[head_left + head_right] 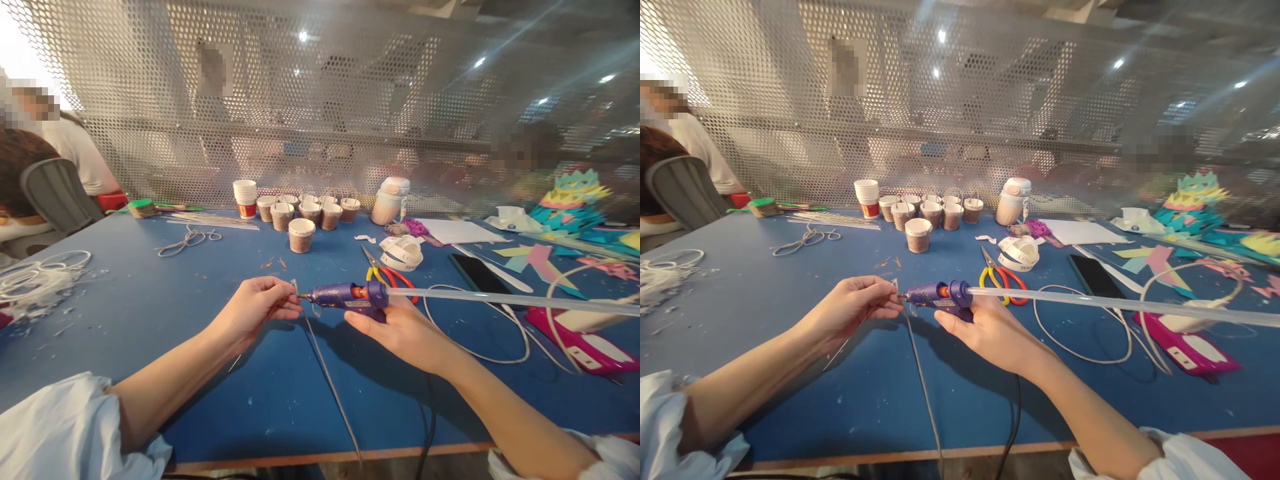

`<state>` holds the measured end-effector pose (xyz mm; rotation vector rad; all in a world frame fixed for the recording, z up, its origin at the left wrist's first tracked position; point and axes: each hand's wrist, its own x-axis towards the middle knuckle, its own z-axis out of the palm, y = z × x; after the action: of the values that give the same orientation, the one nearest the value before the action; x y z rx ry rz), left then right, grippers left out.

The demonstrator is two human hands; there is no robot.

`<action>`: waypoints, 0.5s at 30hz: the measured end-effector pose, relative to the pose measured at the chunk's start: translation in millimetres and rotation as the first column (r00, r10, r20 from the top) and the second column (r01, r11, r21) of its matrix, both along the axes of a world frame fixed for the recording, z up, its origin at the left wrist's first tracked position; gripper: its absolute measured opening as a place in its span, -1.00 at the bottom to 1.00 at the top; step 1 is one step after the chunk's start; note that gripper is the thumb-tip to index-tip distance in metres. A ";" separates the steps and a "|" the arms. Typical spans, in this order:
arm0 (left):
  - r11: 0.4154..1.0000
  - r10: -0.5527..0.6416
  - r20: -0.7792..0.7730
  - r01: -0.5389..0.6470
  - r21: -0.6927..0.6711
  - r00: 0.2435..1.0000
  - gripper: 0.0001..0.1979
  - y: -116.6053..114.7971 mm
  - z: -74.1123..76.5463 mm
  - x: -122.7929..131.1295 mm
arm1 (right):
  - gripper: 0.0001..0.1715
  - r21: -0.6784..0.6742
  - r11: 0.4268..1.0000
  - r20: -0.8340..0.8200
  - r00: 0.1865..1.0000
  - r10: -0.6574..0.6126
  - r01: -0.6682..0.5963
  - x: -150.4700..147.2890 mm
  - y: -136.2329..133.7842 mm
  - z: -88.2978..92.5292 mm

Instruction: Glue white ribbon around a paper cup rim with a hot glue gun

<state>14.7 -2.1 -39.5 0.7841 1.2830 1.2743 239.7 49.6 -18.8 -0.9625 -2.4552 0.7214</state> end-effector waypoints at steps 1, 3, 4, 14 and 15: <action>1.000 -0.002 -0.002 0.002 0.001 1.000 -0.85 0.0 -0.3 -0.1 | -0.69 0.001 1.000 -0.004 1.000 -0.007 0.007 -0.1 -0.3 0.6; 1.000 -0.002 -0.011 0.002 0.001 1.000 -0.85 -0.2 -0.4 -0.2 | -0.69 0.010 0.999 -0.032 0.999 -0.031 0.031 -1.2 -0.5 1.1; 1.000 -0.001 -0.016 0.001 -0.001 1.000 -0.85 -0.4 -0.3 -0.2 | -0.70 0.018 0.999 -0.046 0.998 -0.038 0.039 -1.9 -0.4 0.9; 1.000 0.005 -0.004 -0.005 0.001 1.000 -0.84 -0.6 1.2 0.0 | -0.69 0.025 0.999 -0.021 0.999 -0.026 0.027 -1.2 -1.2 1.6; 1.000 0.006 -0.006 -0.006 -0.002 1.000 -0.84 -0.7 1.4 0.0 | -0.69 0.031 0.999 -0.040 0.999 -0.031 0.032 -2.3 -1.1 1.9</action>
<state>14.7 -2.8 -38.1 0.7840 1.2924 1.2757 237.4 48.5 -16.8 -0.9639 -2.4044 0.6824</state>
